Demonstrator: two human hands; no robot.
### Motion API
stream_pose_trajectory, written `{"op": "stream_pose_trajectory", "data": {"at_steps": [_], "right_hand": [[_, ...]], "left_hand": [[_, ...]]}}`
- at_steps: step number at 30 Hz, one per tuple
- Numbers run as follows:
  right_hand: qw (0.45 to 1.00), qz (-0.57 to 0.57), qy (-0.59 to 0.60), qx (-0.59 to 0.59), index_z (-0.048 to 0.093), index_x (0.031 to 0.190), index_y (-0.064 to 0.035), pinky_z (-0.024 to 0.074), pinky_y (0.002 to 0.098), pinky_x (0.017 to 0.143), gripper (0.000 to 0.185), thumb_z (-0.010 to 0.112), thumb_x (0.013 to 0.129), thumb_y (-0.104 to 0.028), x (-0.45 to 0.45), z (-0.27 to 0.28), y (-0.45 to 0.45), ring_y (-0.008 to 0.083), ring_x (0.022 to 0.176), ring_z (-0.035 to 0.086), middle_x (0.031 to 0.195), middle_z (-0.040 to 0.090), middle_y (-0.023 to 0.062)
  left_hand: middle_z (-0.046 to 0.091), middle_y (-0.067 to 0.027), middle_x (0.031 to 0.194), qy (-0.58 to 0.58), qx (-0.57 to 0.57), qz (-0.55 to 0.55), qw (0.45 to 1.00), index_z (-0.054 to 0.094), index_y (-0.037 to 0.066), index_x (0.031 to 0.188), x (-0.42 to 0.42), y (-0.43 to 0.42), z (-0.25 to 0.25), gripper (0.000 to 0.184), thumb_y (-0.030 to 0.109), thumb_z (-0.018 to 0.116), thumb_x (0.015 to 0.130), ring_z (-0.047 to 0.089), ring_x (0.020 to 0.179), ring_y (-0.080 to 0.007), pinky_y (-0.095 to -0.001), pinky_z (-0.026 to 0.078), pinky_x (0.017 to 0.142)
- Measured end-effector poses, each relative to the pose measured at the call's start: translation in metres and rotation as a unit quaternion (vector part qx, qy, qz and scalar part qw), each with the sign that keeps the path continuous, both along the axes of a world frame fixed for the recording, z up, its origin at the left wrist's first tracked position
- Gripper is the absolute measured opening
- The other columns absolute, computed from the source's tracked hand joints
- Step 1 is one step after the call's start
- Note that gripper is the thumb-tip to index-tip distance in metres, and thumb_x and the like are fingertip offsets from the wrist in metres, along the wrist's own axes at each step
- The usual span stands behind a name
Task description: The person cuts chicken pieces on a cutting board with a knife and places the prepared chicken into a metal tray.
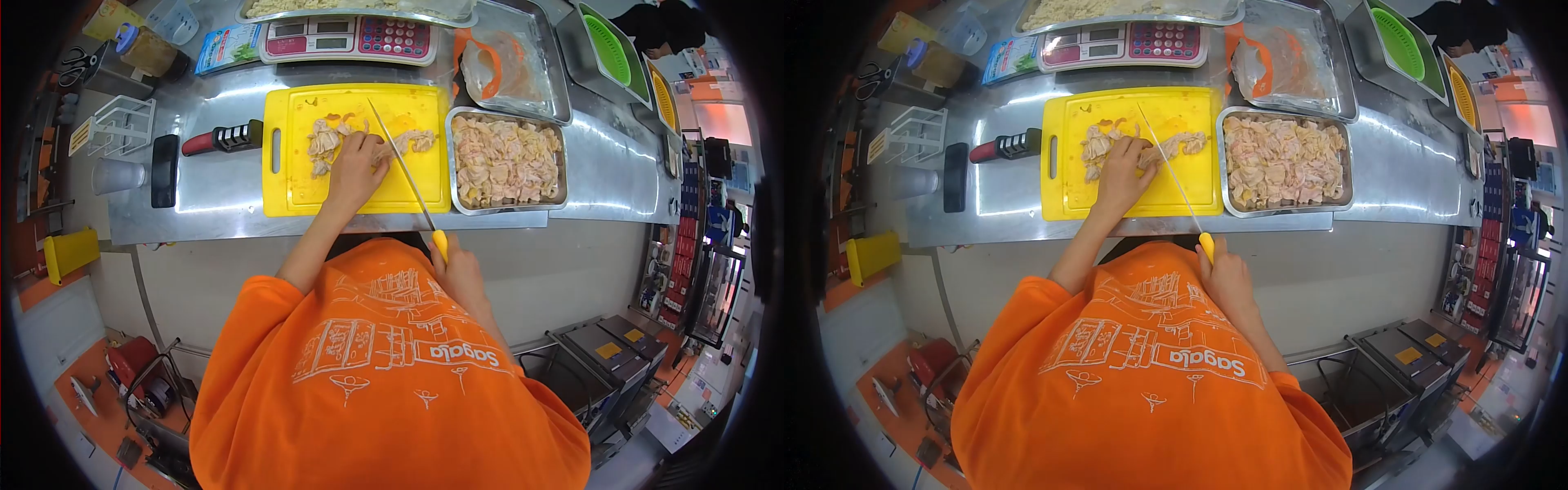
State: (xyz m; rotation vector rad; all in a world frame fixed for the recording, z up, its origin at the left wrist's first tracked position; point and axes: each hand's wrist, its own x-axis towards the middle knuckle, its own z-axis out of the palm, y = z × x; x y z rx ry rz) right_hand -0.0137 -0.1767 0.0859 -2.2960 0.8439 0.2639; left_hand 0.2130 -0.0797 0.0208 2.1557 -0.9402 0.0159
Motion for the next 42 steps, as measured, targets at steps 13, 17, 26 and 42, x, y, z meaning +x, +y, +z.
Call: {"op": "stream_pose_trajectory", "data": {"at_steps": [13, 17, 26, 42], "right_hand": [[0.997, 0.042, 0.048, -0.038, 0.051, 0.090, -0.0003, 0.0492, 0.0540, 0.050, 0.035, 0.057, 0.096, -0.034, -0.025, 0.015, -0.004, 0.0472, 0.058, 0.062, 0.060, 0.060, 0.0257], [0.998, 0.050, 0.001, -0.029, 0.054, 0.092, 0.0023, 0.0496, 0.0557, 0.055, 0.035, 0.057, 0.096, -0.032, 0.019, -0.008, -0.012, 0.0487, 0.062, 0.062, 0.063, 0.061, 0.0278], [0.999, 0.021, -0.024, -0.010, 0.056, 0.094, 0.0032, 0.0490, 0.0566, 0.058, 0.034, 0.058, 0.096, -0.031, 0.014, -0.024, -0.008, 0.0491, 0.066, 0.061, 0.066, 0.061, 0.0291], [0.975, -0.072, -0.134, 0.164, 0.061, 0.101, 0.0037, 0.0478, 0.0439, 0.068, 0.030, 0.057, 0.097, -0.025, 0.017, -0.007, -0.025, 0.0461, 0.081, 0.061, 0.083, 0.063, 0.0271]], "left_hand": [[0.061, -0.0121, 0.086, 0.014, -0.023, -0.031, 0.999, 0.063, 0.001, 0.086, 0.002, -0.004, -0.016, 0.015, 0.003, 0.071, 0.073, 0.059, 0.087, -0.0317, -0.0401, 0.049, 0.075], [0.061, -0.0117, 0.086, 0.003, -0.015, -0.051, 0.999, 0.063, 0.001, 0.085, 0.003, -0.003, -0.016, 0.015, 0.002, 0.070, 0.072, 0.059, 0.086, -0.0313, -0.0399, 0.049, 0.075], [0.061, -0.0142, 0.086, -0.031, -0.023, 0.001, 0.999, 0.064, 0.001, 0.087, 0.010, 0.004, -0.017, 0.013, 0.001, 0.069, 0.075, 0.060, 0.084, -0.0335, -0.0405, 0.049, 0.074], [0.064, -0.0030, 0.085, 0.400, -0.235, 0.006, 0.886, 0.062, -0.003, 0.101, 0.012, 0.001, 0.022, 0.015, 0.012, 0.059, 0.097, 0.061, 0.075, -0.0080, -0.0226, 0.051, 0.068]]}}
